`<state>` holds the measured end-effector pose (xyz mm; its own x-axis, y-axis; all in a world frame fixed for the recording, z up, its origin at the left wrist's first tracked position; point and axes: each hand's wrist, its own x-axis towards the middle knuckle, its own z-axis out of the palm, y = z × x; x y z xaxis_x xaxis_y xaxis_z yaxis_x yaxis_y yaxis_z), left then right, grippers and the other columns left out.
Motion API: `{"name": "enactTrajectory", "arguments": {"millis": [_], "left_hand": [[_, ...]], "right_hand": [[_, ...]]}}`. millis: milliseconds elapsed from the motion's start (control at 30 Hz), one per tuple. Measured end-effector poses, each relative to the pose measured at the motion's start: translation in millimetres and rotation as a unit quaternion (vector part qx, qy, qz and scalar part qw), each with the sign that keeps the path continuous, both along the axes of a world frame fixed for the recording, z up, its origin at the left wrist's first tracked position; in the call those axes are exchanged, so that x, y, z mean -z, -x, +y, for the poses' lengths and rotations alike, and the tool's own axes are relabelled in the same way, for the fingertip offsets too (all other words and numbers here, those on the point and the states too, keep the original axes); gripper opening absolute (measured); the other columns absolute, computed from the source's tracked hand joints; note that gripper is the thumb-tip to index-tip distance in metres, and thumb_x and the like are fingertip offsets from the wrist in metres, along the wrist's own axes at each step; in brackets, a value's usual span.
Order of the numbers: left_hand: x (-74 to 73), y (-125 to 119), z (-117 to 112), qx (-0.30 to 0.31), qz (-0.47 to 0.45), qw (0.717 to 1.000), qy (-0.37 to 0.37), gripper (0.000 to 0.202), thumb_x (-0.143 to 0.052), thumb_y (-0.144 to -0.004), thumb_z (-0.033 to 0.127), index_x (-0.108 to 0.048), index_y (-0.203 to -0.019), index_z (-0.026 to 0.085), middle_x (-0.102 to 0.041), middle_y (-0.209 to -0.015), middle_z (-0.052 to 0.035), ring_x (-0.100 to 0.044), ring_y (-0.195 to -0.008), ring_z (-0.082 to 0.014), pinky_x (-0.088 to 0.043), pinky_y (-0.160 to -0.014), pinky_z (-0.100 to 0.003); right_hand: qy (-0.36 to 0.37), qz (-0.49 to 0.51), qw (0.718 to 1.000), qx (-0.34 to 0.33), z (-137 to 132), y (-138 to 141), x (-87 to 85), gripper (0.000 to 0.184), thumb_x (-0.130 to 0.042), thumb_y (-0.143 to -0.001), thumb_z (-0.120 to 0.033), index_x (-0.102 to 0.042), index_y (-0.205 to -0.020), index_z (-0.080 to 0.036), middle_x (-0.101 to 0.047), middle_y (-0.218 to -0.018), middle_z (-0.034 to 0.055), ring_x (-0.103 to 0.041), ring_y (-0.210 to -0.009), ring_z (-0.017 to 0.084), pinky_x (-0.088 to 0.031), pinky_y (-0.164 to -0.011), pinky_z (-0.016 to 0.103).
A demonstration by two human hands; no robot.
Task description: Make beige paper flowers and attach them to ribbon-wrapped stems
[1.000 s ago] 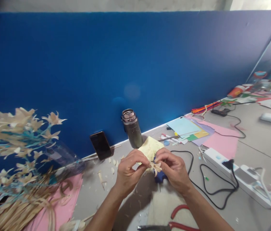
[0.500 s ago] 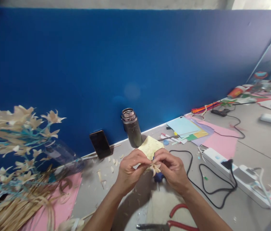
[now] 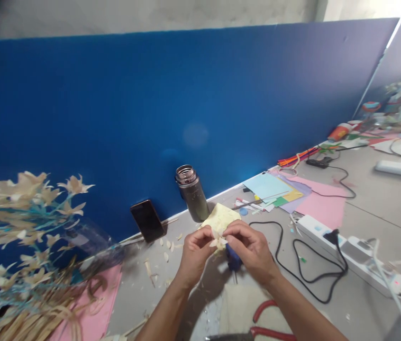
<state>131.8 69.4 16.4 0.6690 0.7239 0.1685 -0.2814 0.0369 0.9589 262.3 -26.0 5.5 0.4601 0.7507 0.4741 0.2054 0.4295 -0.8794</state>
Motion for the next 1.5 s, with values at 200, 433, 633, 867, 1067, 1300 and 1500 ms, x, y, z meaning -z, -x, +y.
{"name": "enactTrajectory", "arguments": {"millis": [200, 433, 633, 867, 1067, 1300, 1500], "left_hand": [[1.4, 0, -1, 0.014, 0.007, 1.0, 0.02, 0.015, -0.081, -0.067, 0.029, -0.071, -0.07, 0.017, -0.057, -0.071, -0.0013, -0.051, -0.068, -0.0135, -0.042, -0.065, -0.024], [6.9, -3, -1, 0.016, 0.01, 0.999, 0.047, 0.02, -0.083, -0.064, 0.031, -0.071, -0.071, 0.017, -0.061, -0.071, -0.0015, -0.054, -0.066, -0.0138, -0.044, -0.066, -0.025], [17.8, -7, -2, 0.001, -0.024, 0.995, 0.097, 0.022, -0.085, -0.062, 0.029, -0.069, -0.068, 0.016, -0.061, -0.066, 0.0007, -0.051, -0.061, -0.0116, -0.041, -0.064, -0.025], [21.1, -13, -13, 0.001, -0.085, 0.972, 0.22, 0.031, -0.089, -0.058, 0.028, -0.064, -0.072, 0.016, -0.061, -0.068, 0.0009, -0.052, -0.061, -0.0112, -0.042, -0.065, -0.026], [26.7, -19, -22, -0.003, -0.101, 0.953, 0.286, 0.036, -0.089, -0.059, 0.025, -0.062, -0.08, 0.016, -0.064, -0.074, 0.0001, -0.053, -0.06, -0.0093, -0.04, -0.061, -0.024], [26.7, -20, -24, -0.025, -0.113, 0.956, 0.269, 0.029, -0.086, -0.061, 0.021, -0.061, -0.075, 0.016, -0.061, -0.067, 0.0017, -0.052, -0.059, -0.0095, -0.039, -0.062, -0.024], [27.0, -19, -23, -0.019, -0.116, 0.959, 0.258, 0.029, -0.086, -0.06, 0.019, -0.061, -0.073, 0.016, -0.062, -0.066, 0.0012, -0.054, -0.061, -0.0107, -0.04, -0.064, -0.024]], "right_hand": [[0.044, 0.011, 0.999, -0.003, 2, -1, -3.2, 0.03, -0.06, -0.09, -0.044, -0.069, -0.076, -0.019, -0.061, -0.076, 0.0034, -0.054, -0.069, 0.017, -0.045, -0.065, 0.028], [0.084, 0.059, 0.995, -0.017, 5, 0, 3.5, 0.033, -0.067, -0.085, -0.048, -0.066, -0.073, -0.017, -0.055, -0.07, 0.0012, -0.047, -0.061, 0.013, -0.039, -0.051, 0.023], [0.085, 0.066, 0.994, -0.01, 6, 1, 6.9, 0.028, -0.067, -0.085, -0.043, -0.066, -0.072, -0.019, -0.058, -0.07, -0.0001, -0.049, -0.063, 0.014, -0.039, -0.054, 0.024], [0.06, 0.065, 0.996, 0.003, 8, 6, 7.2, 0.024, -0.067, -0.085, -0.036, -0.064, -0.068, -0.019, -0.058, -0.069, -0.0001, -0.052, -0.065, 0.015, -0.042, -0.062, 0.027], [0.071, 0.102, 0.992, 0.01, 11, 9, 13.5, 0.025, -0.067, -0.084, -0.037, -0.063, -0.068, -0.019, -0.058, -0.068, -0.0003, -0.052, -0.062, 0.015, -0.042, -0.059, 0.027], [0.053, 0.028, 0.997, 0.042, 8, 9, 9.3, 0.021, -0.064, -0.086, -0.029, -0.063, -0.068, -0.019, -0.058, -0.069, -0.0002, -0.053, -0.066, 0.015, -0.042, -0.064, 0.027], [0.042, -0.017, 0.998, 0.053, 7, 9, 8.2, 0.019, -0.062, -0.087, -0.028, -0.063, -0.069, -0.02, -0.06, -0.073, 0.001, -0.056, -0.071, 0.017, -0.043, -0.069, 0.028]]}}
